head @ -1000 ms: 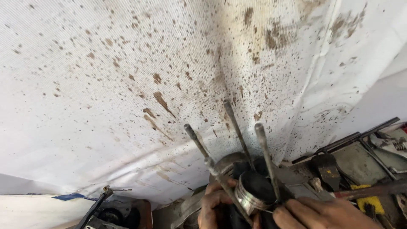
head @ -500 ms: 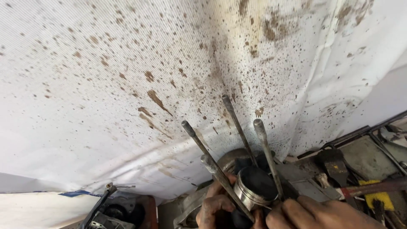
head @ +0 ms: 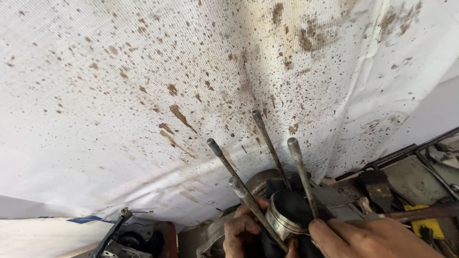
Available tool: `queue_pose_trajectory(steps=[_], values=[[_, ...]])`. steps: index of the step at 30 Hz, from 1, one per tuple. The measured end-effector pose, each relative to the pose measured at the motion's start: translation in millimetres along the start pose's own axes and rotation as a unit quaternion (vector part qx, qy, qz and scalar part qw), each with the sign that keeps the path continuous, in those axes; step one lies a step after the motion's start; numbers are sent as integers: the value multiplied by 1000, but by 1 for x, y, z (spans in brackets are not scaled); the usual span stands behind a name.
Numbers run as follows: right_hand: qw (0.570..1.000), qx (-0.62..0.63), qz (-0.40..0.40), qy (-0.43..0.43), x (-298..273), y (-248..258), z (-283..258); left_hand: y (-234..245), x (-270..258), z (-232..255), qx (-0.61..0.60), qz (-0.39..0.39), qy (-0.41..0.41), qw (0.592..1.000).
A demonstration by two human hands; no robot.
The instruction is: The person uses a pair of pliers to remove a piston ring from a piston held in a vise. The hands are covered in grease, and the task involves manipulating the ring with the tool while the piston is secured.
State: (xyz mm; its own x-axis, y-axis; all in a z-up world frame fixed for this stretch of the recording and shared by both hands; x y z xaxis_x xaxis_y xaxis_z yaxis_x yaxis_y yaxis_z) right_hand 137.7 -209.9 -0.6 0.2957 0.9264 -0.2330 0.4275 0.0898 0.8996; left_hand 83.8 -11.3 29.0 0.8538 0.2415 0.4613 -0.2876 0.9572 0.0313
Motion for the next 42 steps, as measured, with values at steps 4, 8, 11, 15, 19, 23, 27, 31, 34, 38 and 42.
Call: queue_pose_trajectory(steps=[4,8,11,15,19,23,27,31,34,38,42], values=[[989,-2,138,59,-6,20,-13,1,-1,-6,-15,21,-14,1000],[979,53,-130,-149,9,30,-6,-1,2,7,-24,18,-38,999],[965,56,-177,-187,10,25,-3,3,4,12,-23,0,-12,1000],[988,20,-97,-120,10,21,-4,1,3,5,-29,-12,30,999],[994,52,-44,-85,9,39,-5,4,-3,0,23,0,12,1000],[998,19,-48,-34,11,49,-15,1,0,6,30,-12,17,999],[996,63,-58,-40,12,61,-21,-2,5,18,-25,3,8,1000],[983,4,-152,-100,11,67,-29,-7,8,19,-71,8,18,997],[971,14,-177,-157,7,40,-21,3,3,13,-39,20,19,999],[969,-166,181,3,-15,47,-53,6,7,41,41,36,56,997],[973,-108,-81,-189,-5,39,-35,16,9,42,83,29,90,992]])
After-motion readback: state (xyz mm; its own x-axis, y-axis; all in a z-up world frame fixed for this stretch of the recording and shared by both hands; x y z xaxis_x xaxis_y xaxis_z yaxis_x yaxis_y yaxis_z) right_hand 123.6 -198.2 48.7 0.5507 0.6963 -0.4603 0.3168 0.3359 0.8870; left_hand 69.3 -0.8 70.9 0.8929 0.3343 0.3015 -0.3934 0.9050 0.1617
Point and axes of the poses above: each hand's wrist, its own x-axis towards the middle knuckle, its own y-axis out of the back of the hand, z = x × y, the point moved 8 cm from there along x, towards the middle knuckle, and after that the axes turned 14 degrees about -z, right-handed, at the moved point
